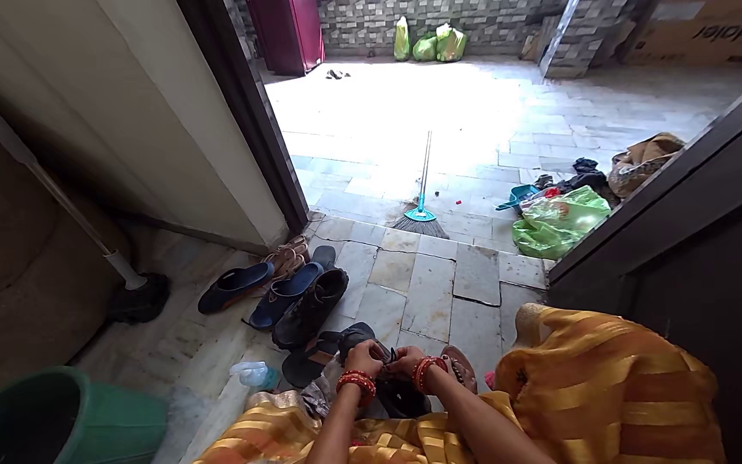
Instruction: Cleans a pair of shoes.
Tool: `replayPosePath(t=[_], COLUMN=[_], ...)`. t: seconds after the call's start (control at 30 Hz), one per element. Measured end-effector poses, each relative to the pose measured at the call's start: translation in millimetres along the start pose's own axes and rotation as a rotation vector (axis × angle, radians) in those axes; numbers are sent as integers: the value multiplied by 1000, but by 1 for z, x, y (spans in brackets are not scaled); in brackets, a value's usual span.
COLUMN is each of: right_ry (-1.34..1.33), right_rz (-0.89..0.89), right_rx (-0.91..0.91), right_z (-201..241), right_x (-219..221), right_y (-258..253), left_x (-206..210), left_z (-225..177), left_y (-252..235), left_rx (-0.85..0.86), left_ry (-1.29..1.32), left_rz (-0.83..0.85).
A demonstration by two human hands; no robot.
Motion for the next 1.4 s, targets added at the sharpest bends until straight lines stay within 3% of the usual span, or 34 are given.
replayPosePath(t=[0.3,0.67,0.9,1.4], right_ry=[393,-231,-241,-183], right_rz=[-45,-18,-45,-98], right_rx=[-97,-50,38,22], right_z=[15,-6,-12,-7], right_x=[9,-2,-1,-10], right_y=[1,5,1,0], left_x=[4,0,13,31], left_z=[4,6,7,-2], left_y=[3,6,4,-3], left_rx=[-124,-108,-38,178], left_ry=[-7,-11,-108,109], left_rz=[12,-14,95,144])
Point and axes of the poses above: each hand's wrist, its own y-axis away from the middle knuckle, its own x-axis out of the palm, z = x × y, the point moved 9 cm from there along -y, towards the middle knuckle, and after that the axes turned 4 degrees about z, right-handed, at the moved point
